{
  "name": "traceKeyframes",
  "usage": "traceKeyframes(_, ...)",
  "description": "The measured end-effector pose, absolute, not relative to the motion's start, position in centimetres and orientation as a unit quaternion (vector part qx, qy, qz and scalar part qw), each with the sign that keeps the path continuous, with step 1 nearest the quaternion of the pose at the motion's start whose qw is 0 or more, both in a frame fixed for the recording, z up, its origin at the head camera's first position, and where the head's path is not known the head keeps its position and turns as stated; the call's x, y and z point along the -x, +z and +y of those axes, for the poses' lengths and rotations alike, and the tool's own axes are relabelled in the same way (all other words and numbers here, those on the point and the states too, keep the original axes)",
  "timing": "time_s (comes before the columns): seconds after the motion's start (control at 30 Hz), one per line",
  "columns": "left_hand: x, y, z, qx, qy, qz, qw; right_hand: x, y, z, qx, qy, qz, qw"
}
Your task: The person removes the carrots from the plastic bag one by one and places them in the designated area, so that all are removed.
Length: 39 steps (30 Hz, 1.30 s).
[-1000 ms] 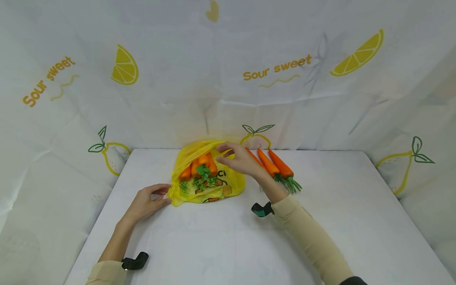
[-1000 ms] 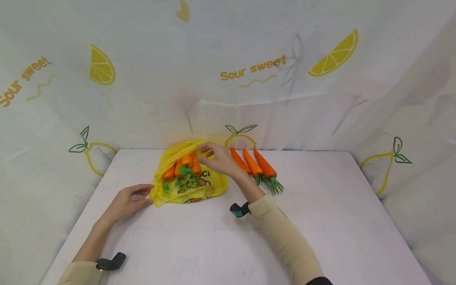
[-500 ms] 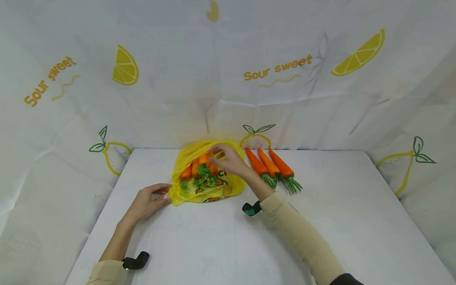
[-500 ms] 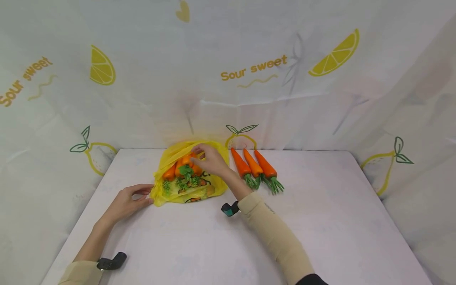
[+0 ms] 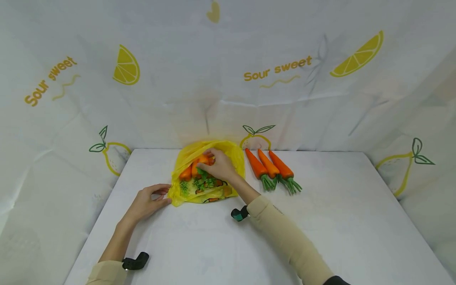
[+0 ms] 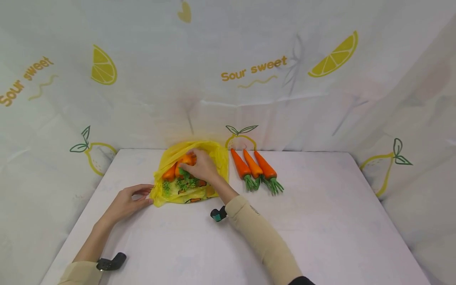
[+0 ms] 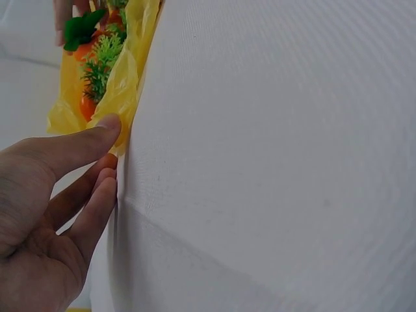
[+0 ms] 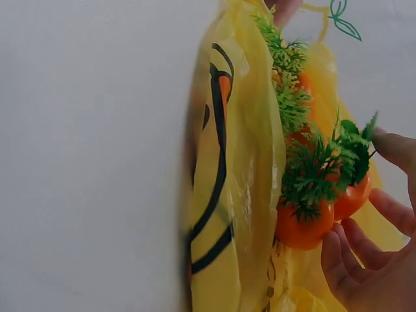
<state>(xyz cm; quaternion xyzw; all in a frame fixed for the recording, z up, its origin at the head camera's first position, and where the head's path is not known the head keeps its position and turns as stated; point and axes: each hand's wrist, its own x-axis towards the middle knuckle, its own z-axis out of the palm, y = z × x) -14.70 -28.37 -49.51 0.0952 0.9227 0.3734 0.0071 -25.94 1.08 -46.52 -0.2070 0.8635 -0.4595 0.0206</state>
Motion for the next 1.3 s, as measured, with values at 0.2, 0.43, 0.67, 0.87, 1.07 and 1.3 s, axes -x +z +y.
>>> traceKeyframes(0.2,14.7,-49.6,-28.4,-0.095,0.377,0.921,0.006,25.8,-46.7,0.4,0.198,-0.431,0.88,0.011)
traceKeyframes(0.43,14.8,-49.7,-28.3,-0.093,0.374,0.923,0.003,25.6,-46.7,0.6,0.173,-0.414,0.894,-0.004)
traceKeyframes(0.67,14.7,-49.9,-28.3,-0.086,0.37,0.925,0.008,25.5,-46.7,1.2,0.165,-0.422,0.891,-0.009)
traceKeyframes(0.87,14.6,-49.7,-28.3,-0.085,0.372,0.924,0.01,25.5,-47.0,1.6,0.164,-0.454,0.876,-0.003)
traceKeyframes(1.07,14.6,-49.7,-28.3,-0.083,0.37,0.925,0.012,25.3,-47.1,2.4,0.164,-0.484,0.859,0.009)
traceKeyframes(1.3,14.6,-49.6,-28.3,-0.085,0.376,0.923,0.011,24.7,-46.4,3.7,0.148,-0.513,0.845,0.027)
